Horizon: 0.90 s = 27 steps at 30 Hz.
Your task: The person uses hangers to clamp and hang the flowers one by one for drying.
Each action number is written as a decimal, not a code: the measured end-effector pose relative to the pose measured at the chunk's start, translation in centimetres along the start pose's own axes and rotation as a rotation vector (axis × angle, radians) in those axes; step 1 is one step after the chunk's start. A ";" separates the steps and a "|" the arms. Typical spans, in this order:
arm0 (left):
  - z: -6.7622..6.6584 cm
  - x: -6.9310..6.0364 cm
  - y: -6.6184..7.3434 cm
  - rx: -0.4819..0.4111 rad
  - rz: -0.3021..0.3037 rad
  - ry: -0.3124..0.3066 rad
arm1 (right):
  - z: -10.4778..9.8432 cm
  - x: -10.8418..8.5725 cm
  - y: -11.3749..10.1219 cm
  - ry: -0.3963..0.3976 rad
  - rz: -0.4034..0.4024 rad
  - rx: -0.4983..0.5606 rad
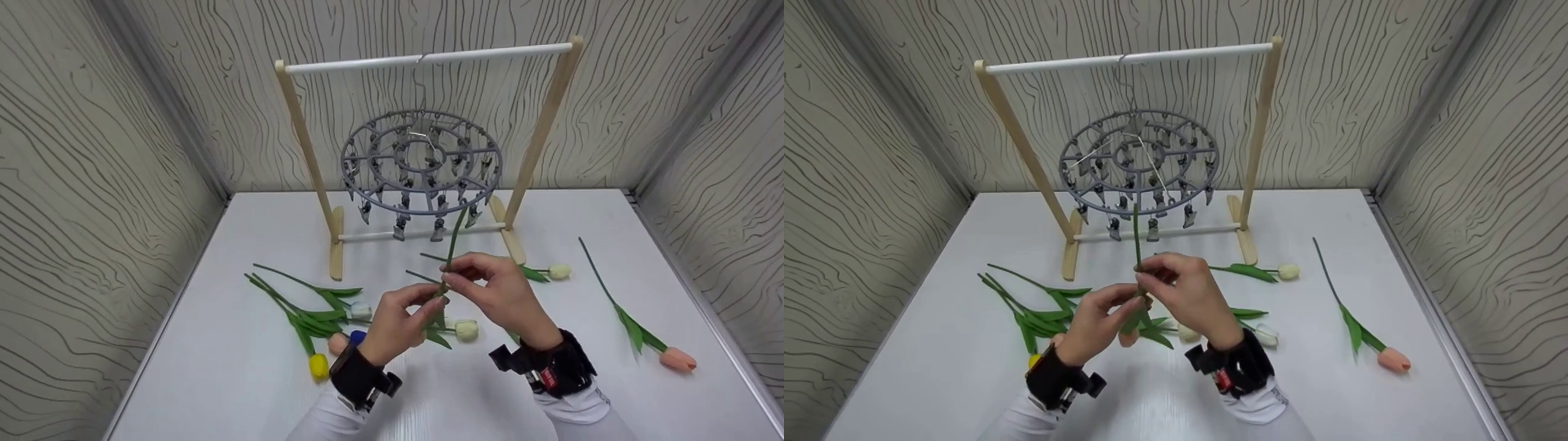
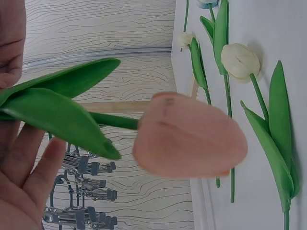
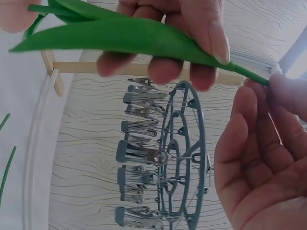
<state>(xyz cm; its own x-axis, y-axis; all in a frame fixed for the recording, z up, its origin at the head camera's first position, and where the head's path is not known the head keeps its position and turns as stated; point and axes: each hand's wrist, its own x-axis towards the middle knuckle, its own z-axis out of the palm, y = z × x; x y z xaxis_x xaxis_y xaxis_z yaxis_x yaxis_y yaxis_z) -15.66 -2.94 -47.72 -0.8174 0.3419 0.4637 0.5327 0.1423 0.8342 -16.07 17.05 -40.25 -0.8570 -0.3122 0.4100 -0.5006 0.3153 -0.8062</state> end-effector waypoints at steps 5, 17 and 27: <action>-0.1 -0.4 -0.1 -0.019 -0.073 0.018 | -1.0 1.7 1.7 0.058 0.141 -0.057; -0.4 0.1 -0.2 -0.003 -0.008 0.114 | -1.6 6.6 5.3 -0.063 0.240 -0.292; -1.2 0.0 -0.3 0.022 -0.063 0.137 | -1.4 6.9 5.1 -0.049 0.243 -0.283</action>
<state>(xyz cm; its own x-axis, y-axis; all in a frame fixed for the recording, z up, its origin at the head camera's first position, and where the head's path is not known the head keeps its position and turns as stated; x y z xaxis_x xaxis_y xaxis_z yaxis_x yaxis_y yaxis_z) -16.05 -4.09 -47.59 -0.8708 0.2017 0.4483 0.4829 0.1806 0.8568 -24.72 17.77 -40.92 -0.9515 -0.2378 0.1950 -0.3031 0.6188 -0.7248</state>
